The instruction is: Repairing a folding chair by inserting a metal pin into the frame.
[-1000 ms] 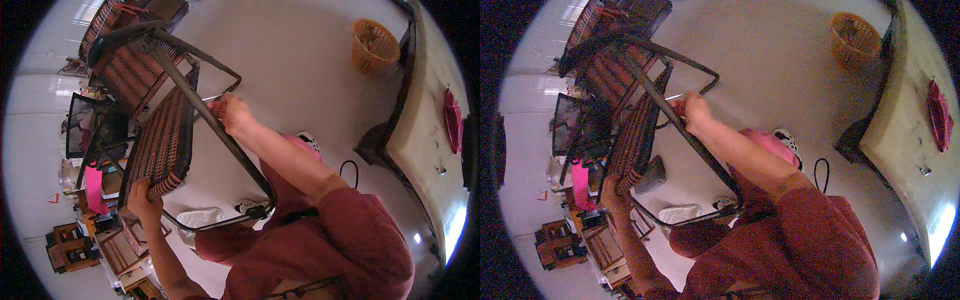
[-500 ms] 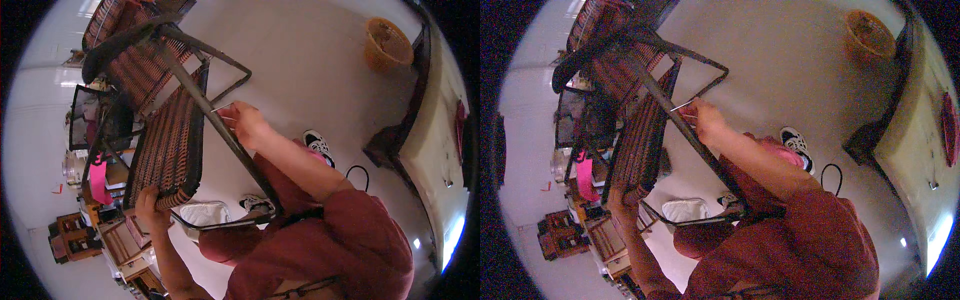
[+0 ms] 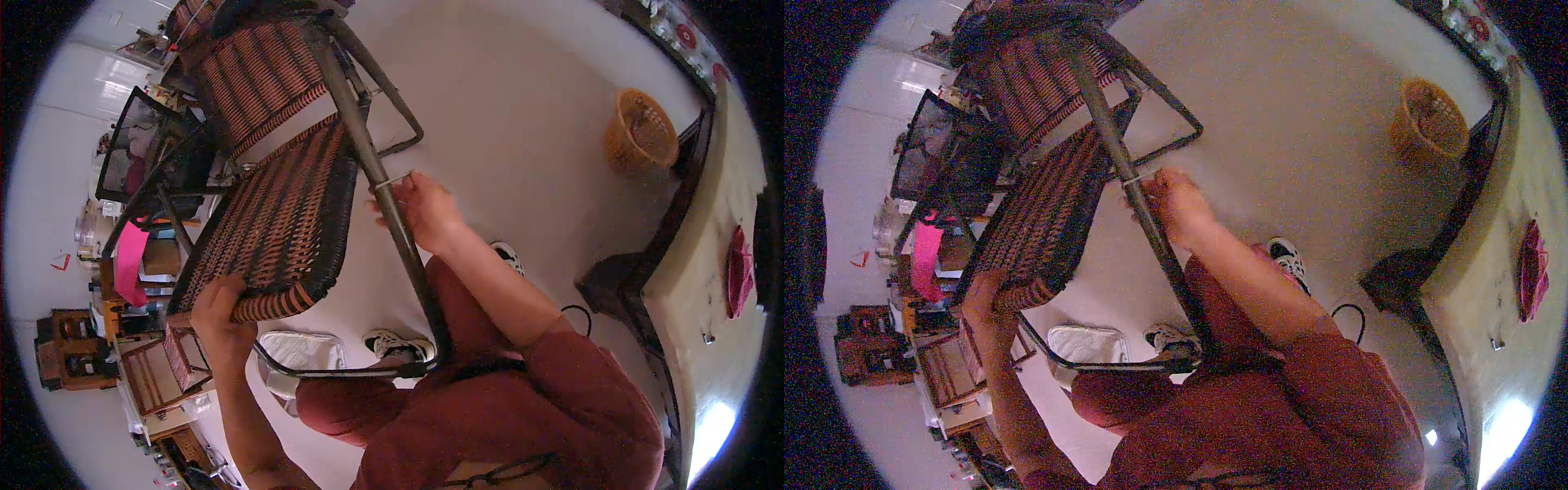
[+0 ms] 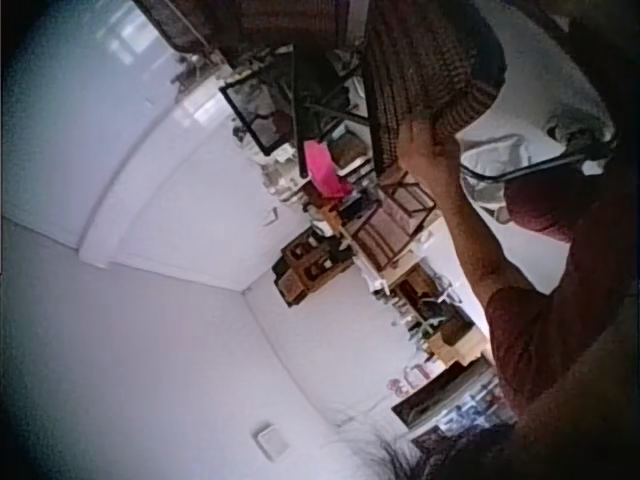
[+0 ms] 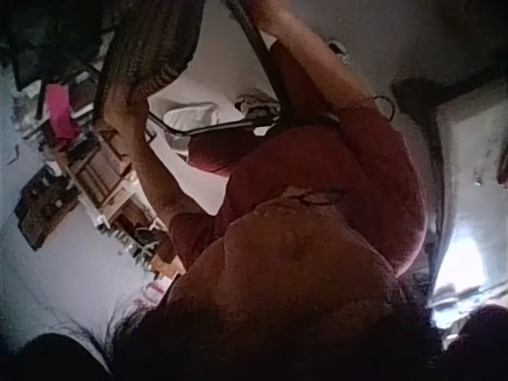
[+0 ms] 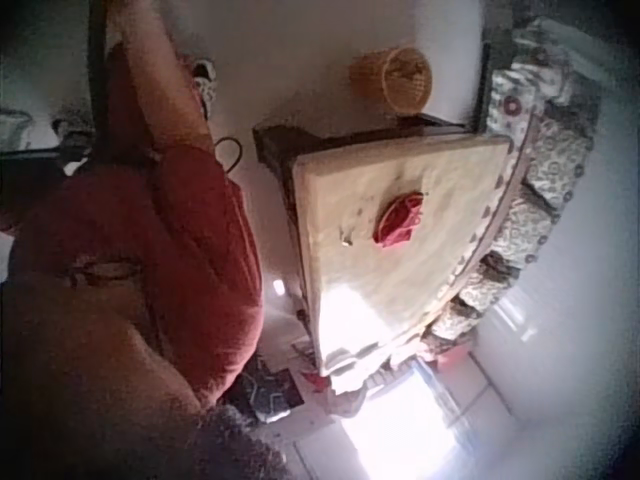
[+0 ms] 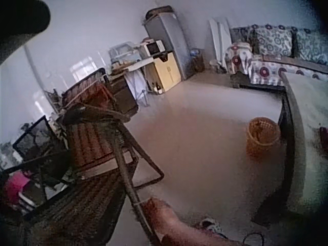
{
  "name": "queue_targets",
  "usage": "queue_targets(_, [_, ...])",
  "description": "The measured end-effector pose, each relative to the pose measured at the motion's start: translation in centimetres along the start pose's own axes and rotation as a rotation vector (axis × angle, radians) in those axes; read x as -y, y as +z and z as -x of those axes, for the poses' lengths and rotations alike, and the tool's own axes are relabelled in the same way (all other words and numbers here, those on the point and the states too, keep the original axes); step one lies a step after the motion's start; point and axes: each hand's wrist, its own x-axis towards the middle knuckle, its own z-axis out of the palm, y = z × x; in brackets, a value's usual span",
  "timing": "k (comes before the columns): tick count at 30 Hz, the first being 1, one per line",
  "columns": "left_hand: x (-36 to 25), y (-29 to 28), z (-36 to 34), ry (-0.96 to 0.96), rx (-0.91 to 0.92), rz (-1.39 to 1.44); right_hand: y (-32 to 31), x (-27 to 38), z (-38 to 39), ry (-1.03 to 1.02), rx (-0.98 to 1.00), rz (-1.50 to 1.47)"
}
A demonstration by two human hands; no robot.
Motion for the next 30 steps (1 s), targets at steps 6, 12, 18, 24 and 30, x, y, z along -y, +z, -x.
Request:
queue_targets(6, [-3.3,2.8,1.5,0.178,-0.390,-0.429,0.7,1.5,1.4,0.360,0.059,-0.508])
queue_targets(12, [-2.8,4.5,3.3,0.169,-0.453,-0.323,1.3,0.3,3.4,0.359,-0.054,-0.364])
queue_targets(18, [-2.5,3.9,3.9,0.160,-0.441,-0.311,2.1,-0.7,3.8,0.369,-0.096,-0.255])
queue_targets(24, [-2.7,4.1,4.6,0.147,-0.471,-0.337,2.6,-0.9,4.5,0.292,-0.171,-0.164])
queue_targets(30, [-2.8,4.7,5.6,0.153,-0.470,-0.312,2.5,-2.2,4.8,0.339,-0.184,-0.147])
